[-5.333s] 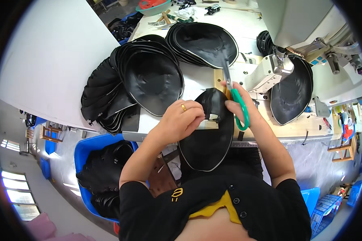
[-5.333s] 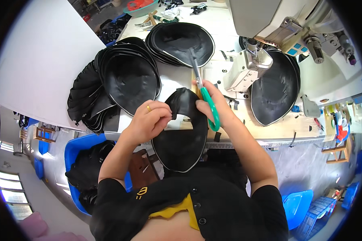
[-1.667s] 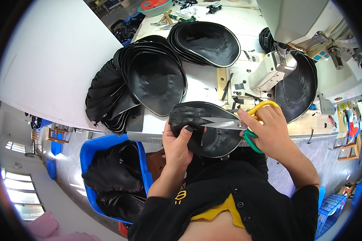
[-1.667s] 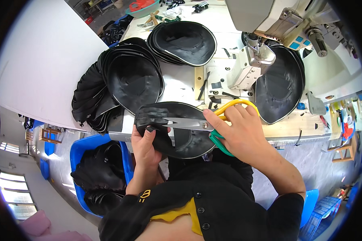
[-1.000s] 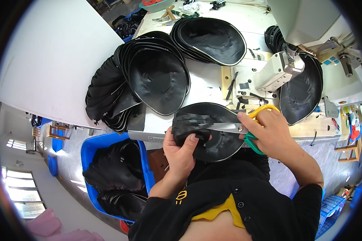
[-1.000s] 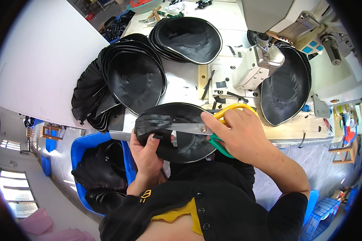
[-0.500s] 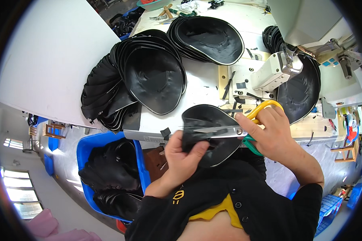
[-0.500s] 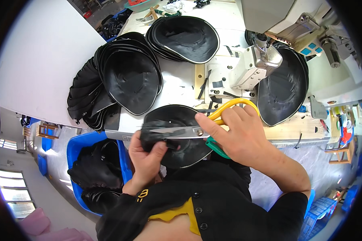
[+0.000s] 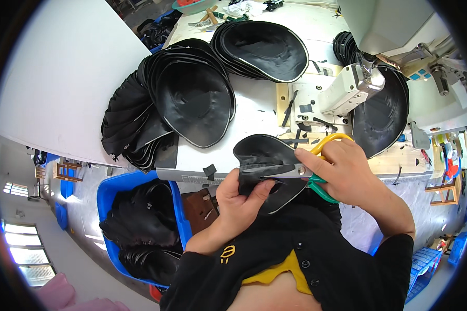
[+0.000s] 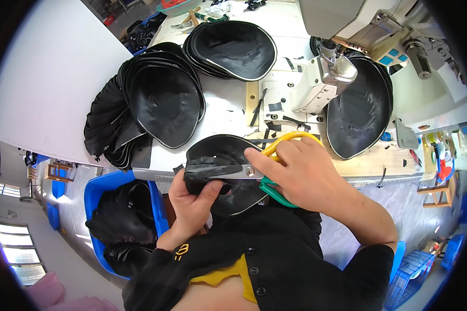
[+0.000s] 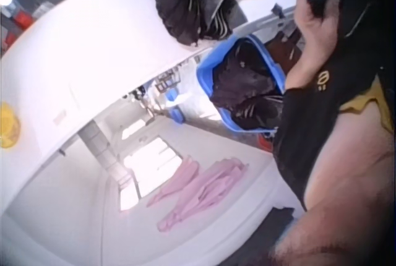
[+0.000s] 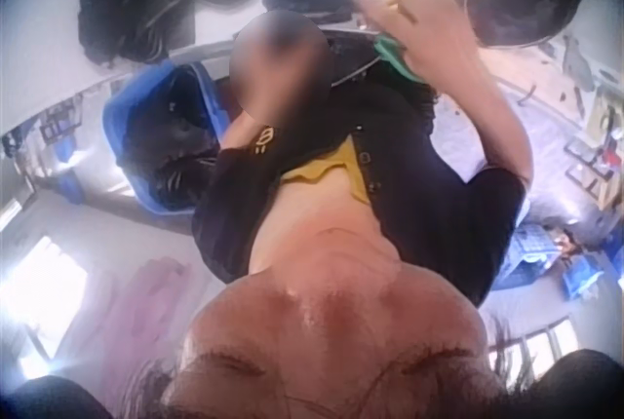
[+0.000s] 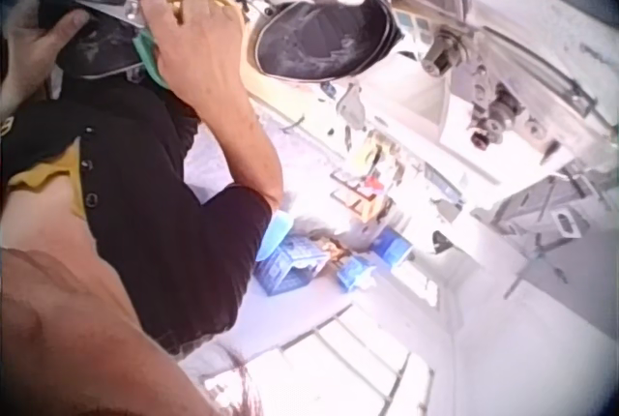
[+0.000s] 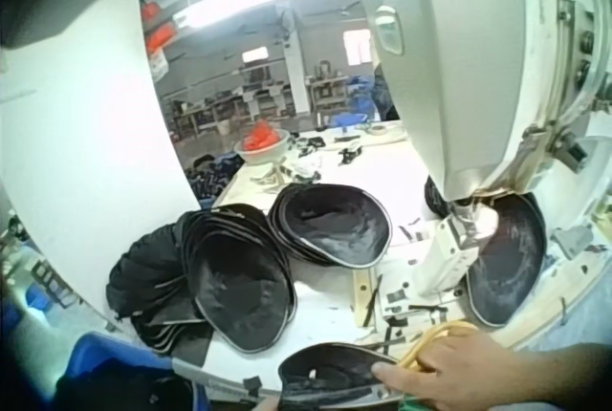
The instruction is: The person uses green-handled scissors to trim excess black fabric from the edges of several shoe parts. They pick up each part from a stack, cut the material, and place the finished piece onto a sewing machine table. The process is repeated for multiple items throughout the clip.
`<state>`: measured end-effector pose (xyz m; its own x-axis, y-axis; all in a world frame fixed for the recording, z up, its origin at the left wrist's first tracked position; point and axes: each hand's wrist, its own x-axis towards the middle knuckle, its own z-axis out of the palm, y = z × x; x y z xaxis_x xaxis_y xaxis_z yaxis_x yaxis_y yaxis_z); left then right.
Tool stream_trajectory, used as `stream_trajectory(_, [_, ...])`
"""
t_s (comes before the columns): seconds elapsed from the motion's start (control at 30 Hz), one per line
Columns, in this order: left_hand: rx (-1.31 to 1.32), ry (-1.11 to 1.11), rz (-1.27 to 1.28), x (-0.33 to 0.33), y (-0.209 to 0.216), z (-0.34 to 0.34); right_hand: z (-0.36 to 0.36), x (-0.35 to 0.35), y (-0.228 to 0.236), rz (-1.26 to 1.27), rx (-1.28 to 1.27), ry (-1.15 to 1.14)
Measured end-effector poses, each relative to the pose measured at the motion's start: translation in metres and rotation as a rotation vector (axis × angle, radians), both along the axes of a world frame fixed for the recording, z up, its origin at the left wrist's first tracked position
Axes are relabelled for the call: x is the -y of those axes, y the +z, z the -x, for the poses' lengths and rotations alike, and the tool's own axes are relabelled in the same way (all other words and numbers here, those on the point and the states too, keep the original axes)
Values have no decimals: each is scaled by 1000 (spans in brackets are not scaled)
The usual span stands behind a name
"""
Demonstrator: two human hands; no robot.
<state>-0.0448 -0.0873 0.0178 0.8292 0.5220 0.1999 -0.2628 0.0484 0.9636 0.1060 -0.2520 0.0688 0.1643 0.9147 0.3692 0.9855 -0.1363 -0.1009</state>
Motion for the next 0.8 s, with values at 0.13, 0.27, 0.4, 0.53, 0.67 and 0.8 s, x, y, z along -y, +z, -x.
stream_trajectory(0.13, [39,-24,41,0,1,0,2,-2,-12,-21,-192,18])
stream_trajectory(0.27, [84,4,109,-2,-9,-1,-1,4,-4,31,-31,-72])
stream_trajectory(0.4, [70,-33,197,-3,-8,-3,-6,10,0,4,52,-94])
stream_trajectory(0.53, [59,-62,102,3,-7,-7,-4,5,0,-36,76,-78])
stream_trajectory(0.67, [27,13,32,3,-6,-11,-4,2,3,-38,105,-69])
stream_trajectory(0.8, [-3,-32,75,-3,-6,-8,-6,8,7,11,70,-53])
